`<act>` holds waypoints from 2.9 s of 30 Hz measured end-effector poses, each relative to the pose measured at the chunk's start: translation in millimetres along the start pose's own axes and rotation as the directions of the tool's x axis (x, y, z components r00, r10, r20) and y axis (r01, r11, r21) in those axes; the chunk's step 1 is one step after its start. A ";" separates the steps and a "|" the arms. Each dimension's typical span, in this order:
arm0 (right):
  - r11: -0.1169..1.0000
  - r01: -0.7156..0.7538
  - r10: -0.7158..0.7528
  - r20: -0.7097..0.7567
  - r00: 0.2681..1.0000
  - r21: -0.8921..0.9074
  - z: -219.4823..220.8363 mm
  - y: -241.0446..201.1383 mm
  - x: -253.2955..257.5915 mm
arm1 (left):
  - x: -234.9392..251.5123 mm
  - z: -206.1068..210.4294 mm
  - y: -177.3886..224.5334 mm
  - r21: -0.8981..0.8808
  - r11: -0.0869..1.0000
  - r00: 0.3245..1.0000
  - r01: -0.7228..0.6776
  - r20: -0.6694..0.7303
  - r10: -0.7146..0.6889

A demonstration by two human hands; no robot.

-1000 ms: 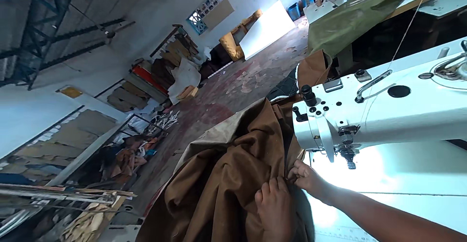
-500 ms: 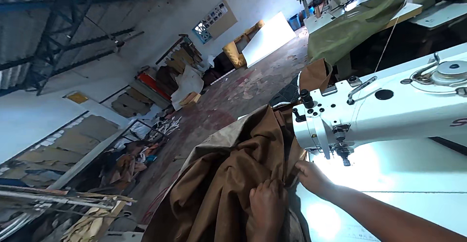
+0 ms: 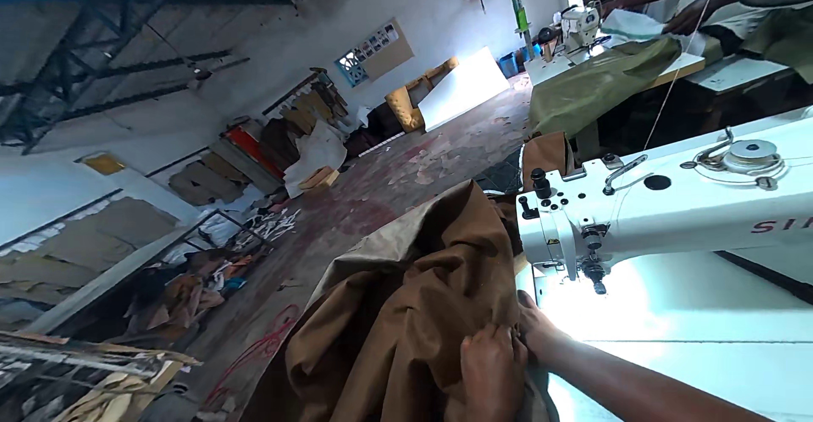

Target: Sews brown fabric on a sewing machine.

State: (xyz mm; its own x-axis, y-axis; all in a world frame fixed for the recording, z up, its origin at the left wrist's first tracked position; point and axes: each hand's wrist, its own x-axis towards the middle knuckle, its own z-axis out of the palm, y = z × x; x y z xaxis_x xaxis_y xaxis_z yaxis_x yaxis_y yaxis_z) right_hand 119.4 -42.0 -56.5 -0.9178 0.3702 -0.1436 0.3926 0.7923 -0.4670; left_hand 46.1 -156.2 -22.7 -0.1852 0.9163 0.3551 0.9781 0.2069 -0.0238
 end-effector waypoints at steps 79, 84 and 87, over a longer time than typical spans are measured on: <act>0.850 0.354 -0.526 -0.631 0.570 -0.390 -34.0 -11.3 -36.7 | -38.3 -63.8 -48.6 -0.009 0.998 0.988 -0.055 -0.145 0.053; 0.868 0.292 -0.497 -0.704 0.508 -0.402 -26.2 -13.2 -31.3 | -37.7 -65.2 -49.2 -0.003 0.998 0.990 -0.060 -0.126 0.060; 0.859 0.287 -0.511 -0.729 0.456 -0.423 -22.2 -10.2 -26.9 | -37.5 -66.7 -48.6 -0.019 0.998 0.993 -0.058 -0.107 0.055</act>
State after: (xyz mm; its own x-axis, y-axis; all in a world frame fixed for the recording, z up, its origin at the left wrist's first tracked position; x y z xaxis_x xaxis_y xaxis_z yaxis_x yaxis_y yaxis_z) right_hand 141.4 -49.2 -28.5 -0.5756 0.1173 0.8093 0.0991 0.9924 -0.0734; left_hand 11.8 -223.5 27.4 -0.1197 0.8843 0.4513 0.9888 0.1472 -0.0262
